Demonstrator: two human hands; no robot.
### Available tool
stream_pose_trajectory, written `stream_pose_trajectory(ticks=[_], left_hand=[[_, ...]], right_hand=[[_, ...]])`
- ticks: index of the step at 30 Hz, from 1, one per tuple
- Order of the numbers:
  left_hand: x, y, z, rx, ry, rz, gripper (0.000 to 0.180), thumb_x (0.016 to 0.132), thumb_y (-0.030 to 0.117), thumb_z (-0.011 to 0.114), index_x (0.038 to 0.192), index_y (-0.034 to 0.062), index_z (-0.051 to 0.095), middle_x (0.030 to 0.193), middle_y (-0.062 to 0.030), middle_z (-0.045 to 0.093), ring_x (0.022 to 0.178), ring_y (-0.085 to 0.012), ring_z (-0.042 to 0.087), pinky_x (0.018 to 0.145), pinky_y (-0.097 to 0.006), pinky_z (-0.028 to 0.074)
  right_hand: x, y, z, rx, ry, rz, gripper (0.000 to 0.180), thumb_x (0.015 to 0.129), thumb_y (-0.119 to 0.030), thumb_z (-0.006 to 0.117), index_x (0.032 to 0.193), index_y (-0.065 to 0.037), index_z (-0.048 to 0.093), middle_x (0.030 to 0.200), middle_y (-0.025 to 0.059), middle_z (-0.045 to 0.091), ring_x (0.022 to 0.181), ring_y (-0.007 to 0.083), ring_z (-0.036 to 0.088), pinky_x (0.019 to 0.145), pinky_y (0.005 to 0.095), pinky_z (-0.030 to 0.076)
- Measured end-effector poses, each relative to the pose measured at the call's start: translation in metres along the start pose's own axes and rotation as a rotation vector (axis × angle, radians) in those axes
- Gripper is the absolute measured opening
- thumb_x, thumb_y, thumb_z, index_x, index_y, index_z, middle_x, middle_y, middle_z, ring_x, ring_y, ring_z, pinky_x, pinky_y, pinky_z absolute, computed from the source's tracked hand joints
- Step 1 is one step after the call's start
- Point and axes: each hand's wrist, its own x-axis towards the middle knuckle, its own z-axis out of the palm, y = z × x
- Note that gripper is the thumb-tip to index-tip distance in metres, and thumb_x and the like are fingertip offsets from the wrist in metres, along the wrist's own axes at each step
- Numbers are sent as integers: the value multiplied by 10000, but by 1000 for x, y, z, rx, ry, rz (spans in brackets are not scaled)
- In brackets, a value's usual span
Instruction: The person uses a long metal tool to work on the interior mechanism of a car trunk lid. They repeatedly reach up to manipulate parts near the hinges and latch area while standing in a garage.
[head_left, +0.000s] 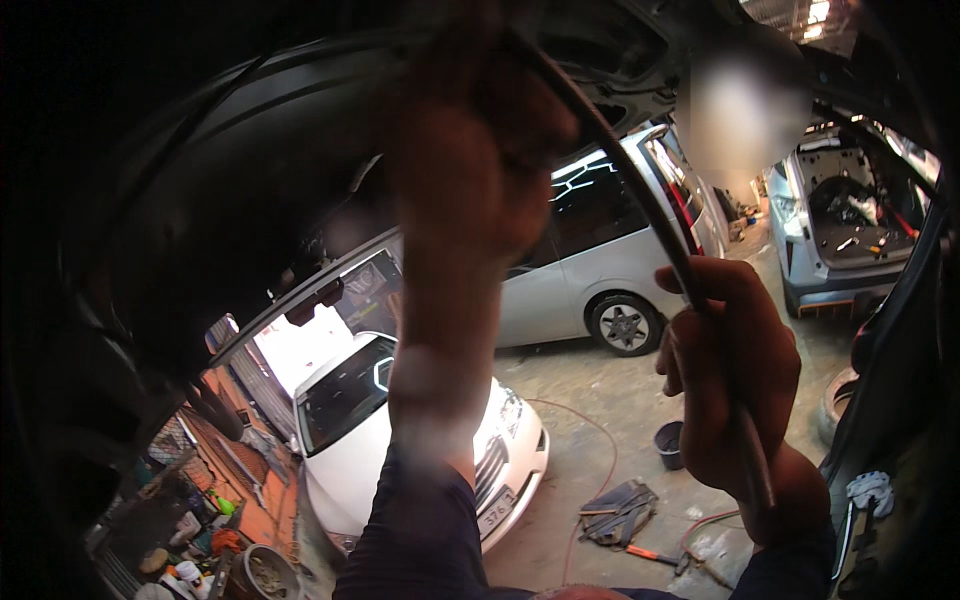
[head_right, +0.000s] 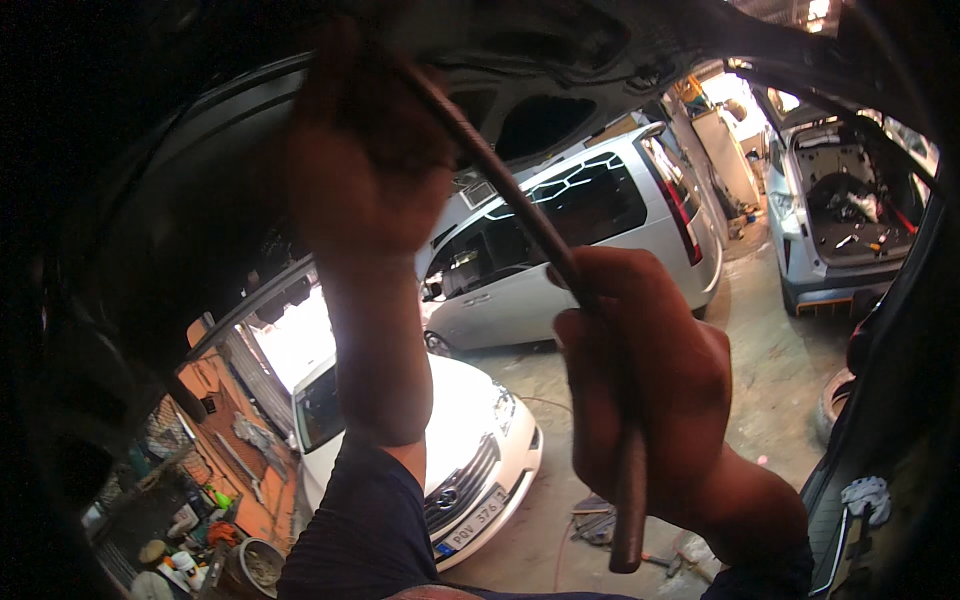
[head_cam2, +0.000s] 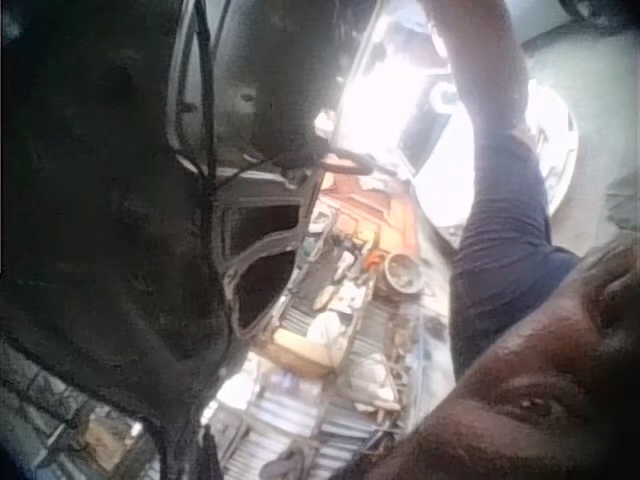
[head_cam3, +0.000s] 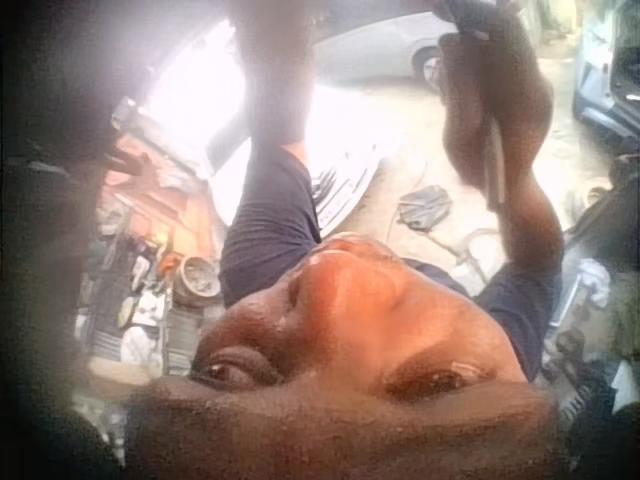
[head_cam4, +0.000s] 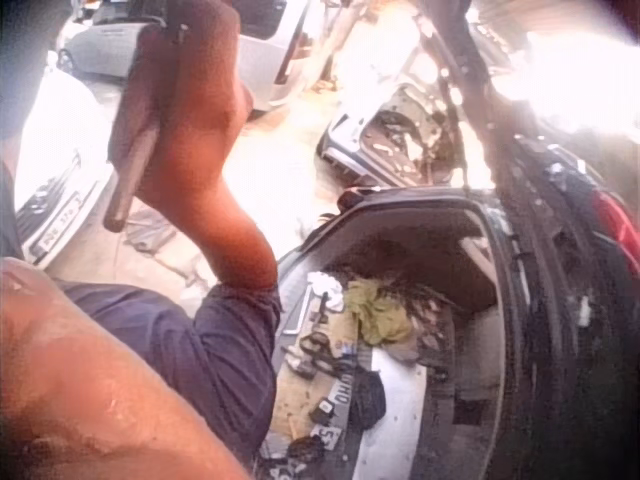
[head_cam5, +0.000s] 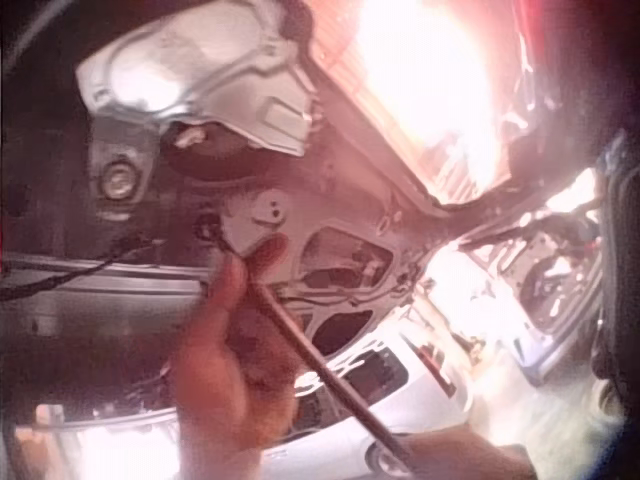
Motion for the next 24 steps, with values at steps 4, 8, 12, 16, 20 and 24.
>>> stream_pose_trajectory(ticks=[4, 8, 12, 16, 20, 24], left_hand=[[-24, -27, 15, -104, -177, -222, 482, 1076, 376, 423, 1213, -46, 612, 505, 52, 361, 399, -54, 258, 397, -238, 204], [-35, -45, 16, -240, -429, -250, 434, 1085, 342, 421, 1053, -30, 642, 549, 40, 411, 434, -33, 305, 426, -210, 217], [-38, -52, 24, -167, -272, -160, 327, 1068, 287, 497, 933, 26, 640, 617, 31, 479, 471, -19, 373, 440, -196, 247], [-43, -32, 33, -100, -277, -151, 326, 1053, 277, 525, 844, 47, 621, 632, 26, 532, 484, -12, 416, 449, -199, 278], [-48, -25, 28, 57, -219, -145, 361, 1038, 338, 558, 828, 50, 620, 588, 14, 498, 470, -33, 426, 447, -232, 304], [-38, -57, 24, 270, -159, 314, 368, 1031, 344, 573, 807, 56, 622, 605, 12, 499, 504, -42, 448, 463, -235, 313]], right_hand=[[3, -11, -11, 206, -64, 82, 286, 1027, -204, 496, 1160, 41, 559, 590, 34, 522, 493, 96, 528, 454, 264, 412], [9, -23, -28, 762, -234, 293, 415, 1057, -281, 431, 1244, 86, 489, 695, 133, 588, 671, 268, 685, 456, 319, 536], [-3, -28, -24, 779, -47, 430, 501, 1066, -343, 410, 1376, 50, 394, 858, 169, 639, 915, 370, 718, 545, 356, 635], [-63, -10, -51, -141, 386, 116, 481, 1038, -251, 526, 1427, -20, 365, 887, 102, 610, 784, 191, 659, 511, 218, 510], [-77, -1, -31, -798, 302, -325, 524, 911, -36, 676, 1386, -16, 454, 1071, 85, 613, 876, 122, 607, 654, 255, 516], [-57, -11, -13, -568, 285, -202, 287, 961, -88, 629, 1227, 12, 592, 1058, 115, 661, 820, 146, 645, 660, 289, 535]])
